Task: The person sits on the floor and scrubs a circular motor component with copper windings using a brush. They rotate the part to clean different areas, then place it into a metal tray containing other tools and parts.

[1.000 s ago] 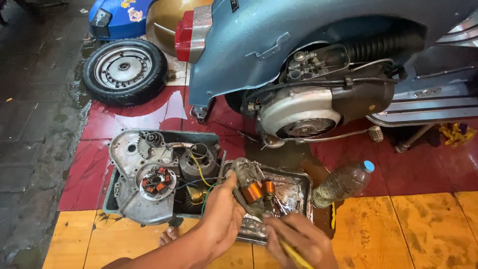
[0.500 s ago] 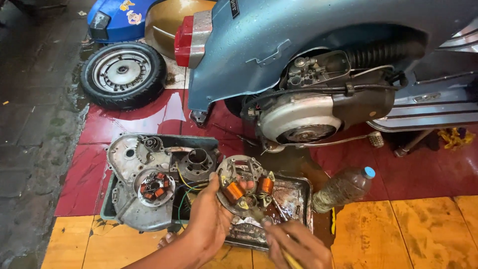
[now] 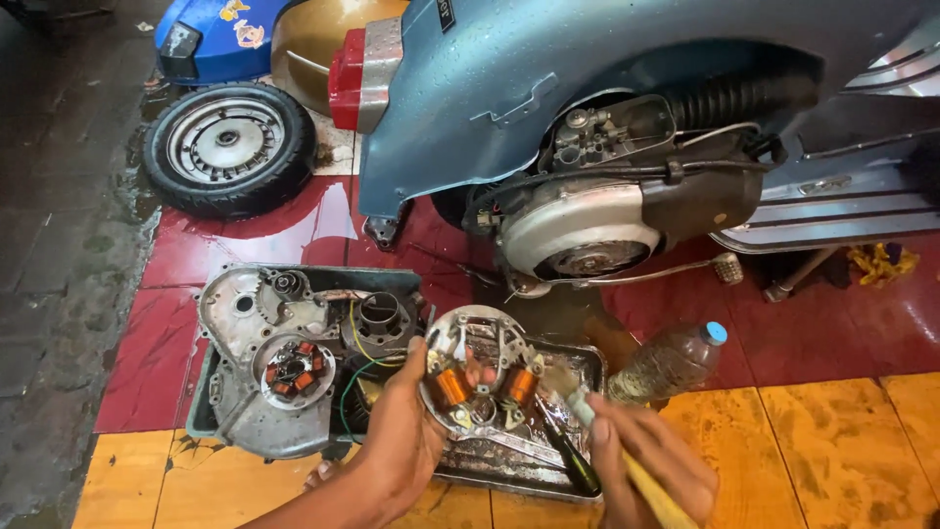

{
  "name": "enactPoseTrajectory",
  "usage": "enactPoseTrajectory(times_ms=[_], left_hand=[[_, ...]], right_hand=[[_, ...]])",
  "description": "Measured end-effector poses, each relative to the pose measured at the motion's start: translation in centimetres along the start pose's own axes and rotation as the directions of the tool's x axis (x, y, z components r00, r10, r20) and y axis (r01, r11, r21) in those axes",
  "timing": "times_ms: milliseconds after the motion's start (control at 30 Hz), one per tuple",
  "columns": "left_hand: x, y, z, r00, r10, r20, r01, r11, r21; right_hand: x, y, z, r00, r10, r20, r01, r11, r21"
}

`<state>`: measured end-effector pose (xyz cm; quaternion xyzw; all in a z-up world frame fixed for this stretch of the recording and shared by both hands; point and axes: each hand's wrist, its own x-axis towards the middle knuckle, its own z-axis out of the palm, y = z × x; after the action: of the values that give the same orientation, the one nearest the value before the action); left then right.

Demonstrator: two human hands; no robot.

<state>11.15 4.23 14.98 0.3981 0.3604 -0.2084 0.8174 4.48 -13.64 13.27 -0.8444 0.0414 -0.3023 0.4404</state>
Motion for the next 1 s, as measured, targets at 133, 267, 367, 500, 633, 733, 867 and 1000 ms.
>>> enactPoseTrajectory(times_ms=[133, 267, 367, 500, 633, 733, 867, 1000], left_hand=[[0.8, -1.4, -0.3, 0.999, 0.000, 0.033, -0.003, 0.996, 0.093], [3.2, -3.7, -1.0, 0.979, 0.091, 0.183, -0.092, 0.996, -0.004], [1.8, -2.6, -0.2, 0.981, 0.048, 0.186, -0.063, 0.995, 0.076], [2.1, -3.0, -0.6, 0.972, 0.057, 0.228, -0.089, 0.987, 0.131], [2.4, -3.2, -0.6, 0.960, 0.018, 0.278, -0.076, 0.977, 0.197], [2.6, -3.2, -0.6, 0.960, 0.010, 0.280, -0.070, 0.976, 0.207], [1.7, -2.7, 0.1, 0.970, 0.009, 0.241, -0.053, 0.983, 0.174], [1.6, -2.3, -0.1, 0.971, 0.009, 0.239, -0.070, 0.966, 0.249]], right_hand=[[-1.5, 1.7, 0.1, 0.924, -0.265, 0.275, 0.270, 0.963, 0.019], [-0.6, 1.9, 0.9, 0.882, -0.386, 0.270, 0.398, 0.917, 0.012], [-1.3, 1.7, 1.1, 0.834, -0.390, 0.391, 0.334, 0.920, 0.204], [-1.7, 3.4, 0.8, 0.870, -0.347, 0.350, 0.315, 0.938, 0.144], [-1.7, 3.1, 0.6, 0.897, -0.242, 0.370, 0.229, 0.970, 0.080], [-0.6, 2.1, 0.5, 0.893, -0.300, 0.334, 0.299, 0.953, 0.057], [-1.4, 2.3, 0.7, 0.888, -0.268, 0.373, 0.257, 0.963, 0.081], [-1.1, 2.6, 0.4, 0.890, -0.296, 0.346, 0.311, 0.950, 0.013]])
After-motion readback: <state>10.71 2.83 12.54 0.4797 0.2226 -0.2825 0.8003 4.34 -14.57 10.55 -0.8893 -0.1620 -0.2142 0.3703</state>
